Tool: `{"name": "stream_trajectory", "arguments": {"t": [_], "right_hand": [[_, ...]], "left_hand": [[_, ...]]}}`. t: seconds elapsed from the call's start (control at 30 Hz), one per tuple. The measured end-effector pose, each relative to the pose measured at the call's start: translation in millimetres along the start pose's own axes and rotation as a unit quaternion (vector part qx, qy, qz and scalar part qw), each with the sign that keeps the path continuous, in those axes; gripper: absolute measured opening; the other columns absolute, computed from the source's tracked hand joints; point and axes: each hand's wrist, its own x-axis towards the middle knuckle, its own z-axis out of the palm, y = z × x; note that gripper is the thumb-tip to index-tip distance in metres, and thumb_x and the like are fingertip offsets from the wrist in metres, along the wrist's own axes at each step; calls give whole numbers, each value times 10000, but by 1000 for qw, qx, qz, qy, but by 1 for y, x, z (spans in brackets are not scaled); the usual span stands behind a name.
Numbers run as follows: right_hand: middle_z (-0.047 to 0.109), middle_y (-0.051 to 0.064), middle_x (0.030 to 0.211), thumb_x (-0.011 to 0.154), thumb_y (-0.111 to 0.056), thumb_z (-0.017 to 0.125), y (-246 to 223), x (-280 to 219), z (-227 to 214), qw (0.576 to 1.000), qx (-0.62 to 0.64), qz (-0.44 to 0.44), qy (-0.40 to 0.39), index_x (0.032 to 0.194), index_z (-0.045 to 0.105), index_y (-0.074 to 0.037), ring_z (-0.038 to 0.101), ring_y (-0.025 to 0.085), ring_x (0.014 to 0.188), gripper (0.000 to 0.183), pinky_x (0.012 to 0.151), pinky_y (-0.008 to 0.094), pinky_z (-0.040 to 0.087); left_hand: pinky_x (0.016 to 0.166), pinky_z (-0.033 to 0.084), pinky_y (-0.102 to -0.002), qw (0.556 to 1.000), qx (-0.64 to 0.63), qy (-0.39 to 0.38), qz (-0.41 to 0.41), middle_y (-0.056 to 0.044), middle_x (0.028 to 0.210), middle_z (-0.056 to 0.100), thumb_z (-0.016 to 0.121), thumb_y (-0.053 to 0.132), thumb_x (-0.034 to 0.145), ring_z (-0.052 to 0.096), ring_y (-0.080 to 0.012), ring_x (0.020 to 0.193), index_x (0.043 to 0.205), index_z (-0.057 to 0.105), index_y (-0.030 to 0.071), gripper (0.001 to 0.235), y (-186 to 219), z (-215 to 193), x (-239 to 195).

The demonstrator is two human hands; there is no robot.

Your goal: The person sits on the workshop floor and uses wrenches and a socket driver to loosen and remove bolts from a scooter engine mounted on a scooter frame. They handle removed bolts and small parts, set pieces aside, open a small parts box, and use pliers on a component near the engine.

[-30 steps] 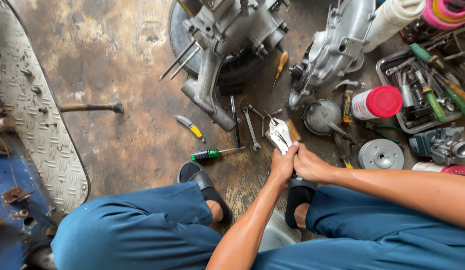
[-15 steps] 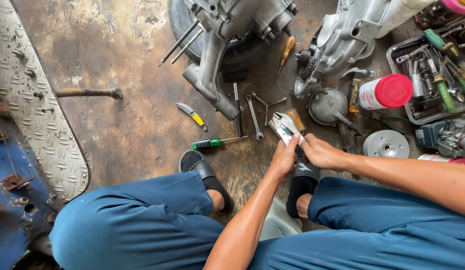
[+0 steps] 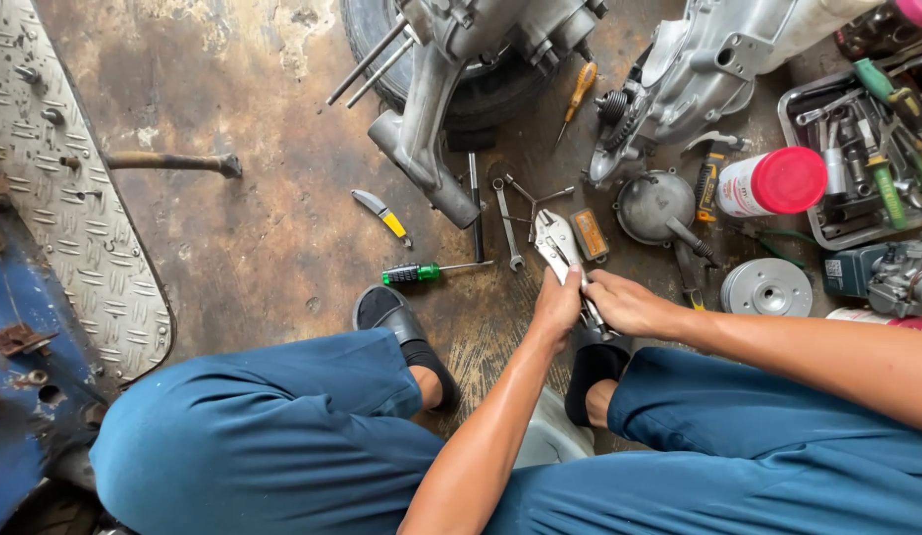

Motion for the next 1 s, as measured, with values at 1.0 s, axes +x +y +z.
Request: {"name": "stream_trajectory", "arguments": {"t": [1.0], "right_hand": [[689,254,1074,856,-213,704,35,216,-16,932,-248,-144,222,1142,674,28,708,465,1052,374,879,537,597]], "left_hand": [[973,420,-512,888,277,362,53,-145,1189,531,726,286,847,518,-373,1190,1446,368,143,713,-95,-81,92]]}}
